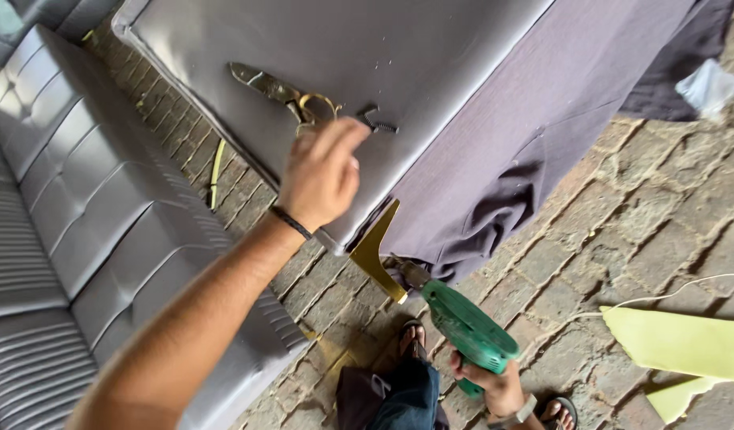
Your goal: The person cuts excess fabric from a sofa using shears, then uses a pneumatic staple gun to attach the fabric to the underside of the sofa base. They then use a power drill to attach a metal leg bracket to the corner of the sofa.
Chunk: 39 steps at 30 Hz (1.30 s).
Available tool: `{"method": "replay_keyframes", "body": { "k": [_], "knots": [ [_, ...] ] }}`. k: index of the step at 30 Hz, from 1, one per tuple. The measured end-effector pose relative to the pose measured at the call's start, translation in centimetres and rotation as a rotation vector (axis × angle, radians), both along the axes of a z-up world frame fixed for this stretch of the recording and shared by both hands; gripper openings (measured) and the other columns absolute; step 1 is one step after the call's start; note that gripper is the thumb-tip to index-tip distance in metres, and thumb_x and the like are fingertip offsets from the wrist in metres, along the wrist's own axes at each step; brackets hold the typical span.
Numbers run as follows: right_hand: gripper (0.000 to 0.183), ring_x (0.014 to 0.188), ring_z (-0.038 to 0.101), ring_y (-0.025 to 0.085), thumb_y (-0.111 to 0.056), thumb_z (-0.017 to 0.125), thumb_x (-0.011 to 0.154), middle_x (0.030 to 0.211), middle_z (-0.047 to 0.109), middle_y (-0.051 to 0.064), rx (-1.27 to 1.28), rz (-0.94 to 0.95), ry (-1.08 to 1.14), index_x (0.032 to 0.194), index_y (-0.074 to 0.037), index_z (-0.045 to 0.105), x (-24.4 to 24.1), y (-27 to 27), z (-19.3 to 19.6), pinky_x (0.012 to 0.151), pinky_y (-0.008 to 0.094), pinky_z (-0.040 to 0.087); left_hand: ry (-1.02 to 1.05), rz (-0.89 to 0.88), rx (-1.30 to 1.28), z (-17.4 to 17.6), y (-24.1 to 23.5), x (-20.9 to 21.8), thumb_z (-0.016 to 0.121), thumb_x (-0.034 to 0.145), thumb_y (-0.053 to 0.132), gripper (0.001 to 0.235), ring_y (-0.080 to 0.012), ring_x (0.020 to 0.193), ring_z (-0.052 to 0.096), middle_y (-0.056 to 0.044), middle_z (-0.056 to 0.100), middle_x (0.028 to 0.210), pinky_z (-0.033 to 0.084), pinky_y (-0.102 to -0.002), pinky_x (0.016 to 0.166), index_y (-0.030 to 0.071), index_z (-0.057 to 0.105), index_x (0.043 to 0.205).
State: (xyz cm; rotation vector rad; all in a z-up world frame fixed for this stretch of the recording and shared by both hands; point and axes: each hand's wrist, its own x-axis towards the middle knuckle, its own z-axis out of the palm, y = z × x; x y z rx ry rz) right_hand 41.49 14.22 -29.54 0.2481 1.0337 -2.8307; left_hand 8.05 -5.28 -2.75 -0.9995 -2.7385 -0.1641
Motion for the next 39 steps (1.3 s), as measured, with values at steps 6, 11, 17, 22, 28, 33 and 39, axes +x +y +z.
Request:
{"method": "replay_keyframes", "body": {
  "k": [6, 11, 17, 22, 28, 33, 39],
  "knots": [
    [0.054, 0.08, 0.074, 0.028, -0.005, 0.085, 0.08, 0.107, 0.077, 0.023, -0.059, -0.166, 0.225, 0.128, 0.004, 0.062, -3.9, 3.4, 2.0, 0.061, 0.037, 0.06, 0.239, 0.082, 0.047, -0.7, 0.2, -3.9, 0.074, 0.097, 0.025, 0.047, -0.0273, 0.123, 0.055, -0.005, 0.061, 0.133, 0.042, -0.048, 0.107, 0.02, 0.065, 0.142],
    [0.057, 0.082, 0.072, 0.029, -0.008, 0.086, 0.074, 0.104, 0.074, 0.021, 0.025, -0.189, -0.006, 0.124, 0.01, 0.066, -3.3, 5.7, 5.0, 0.065, 0.04, 0.059, 0.223, -0.088, 0.03, -0.3, 3.0, -3.9, 0.075, 0.082, 0.019, 0.043, -0.0275, 0.122, 0.052, -0.007, 0.059, 0.134, 0.04, -0.048, 0.104, 0.03, 0.075, 0.124],
    [0.061, 0.083, 0.071, 0.029, -0.01, 0.088, 0.074, 0.105, 0.073, 0.021, -0.055, -0.105, 0.033, 0.126, 0.01, 0.064, -5.3, 10.6, 6.0, 0.069, 0.041, 0.06, 0.034, -0.007, 0.055, -0.2, 6.0, -1.9, 0.081, 0.092, 0.027, 0.009, -0.024, 0.119, 0.053, -0.001, 0.061, 0.122, 0.042, -0.043, 0.106, 0.024, 0.08, 0.101],
    [0.063, 0.083, 0.07, 0.027, -0.012, 0.088, 0.073, 0.107, 0.073, 0.018, -0.074, 0.06, 0.075, 0.127, 0.008, 0.061, -7.3, 14.5, 7.2, 0.067, 0.04, 0.059, 0.121, 0.174, 0.343, 0.0, 8.1, 0.3, 0.077, 0.096, 0.022, 0.008, -0.0186, 0.105, 0.066, 0.001, 0.068, 0.11, 0.056, -0.036, 0.095, 0.015, 0.073, 0.098],
    [0.056, 0.084, 0.07, 0.027, -0.01, 0.085, 0.081, 0.099, 0.074, 0.02, -0.035, 0.266, 0.233, 0.127, 0.013, 0.064, -7.5, 16.8, 8.5, 0.073, 0.038, 0.058, -0.448, 0.813, 1.252, -2.2, 10.5, 11.7, 0.075, 0.094, 0.015, 0.009, -0.0109, 0.072, 0.066, -0.002, 0.071, 0.088, 0.058, -0.026, 0.06, 0.009, 0.07, 0.097],
    [0.057, 0.086, 0.068, 0.027, -0.009, 0.084, 0.081, 0.101, 0.073, 0.021, -0.121, 0.364, 0.228, 0.129, 0.013, 0.062, -7.5, 18.0, 8.1, 0.072, 0.039, 0.056, -0.751, 0.756, 1.764, -5.2, 12.2, 17.1, 0.076, 0.093, 0.016, 0.014, -0.0131, 0.079, 0.063, -0.005, 0.071, 0.092, 0.059, -0.031, 0.071, 0.006, 0.075, 0.103],
    [0.059, 0.09, 0.067, 0.027, -0.007, 0.083, 0.082, 0.106, 0.071, 0.021, -0.138, 0.435, 0.262, 0.132, 0.013, 0.06, -7.0, 18.3, 6.4, 0.076, 0.039, 0.056, -0.833, 0.859, 1.825, -5.3, 11.5, 16.6, 0.071, 0.088, 0.025, 0.025, -0.0253, 0.095, 0.076, -0.01, 0.076, 0.099, 0.065, -0.046, 0.087, 0.003, 0.072, 0.1]
  ]
}}
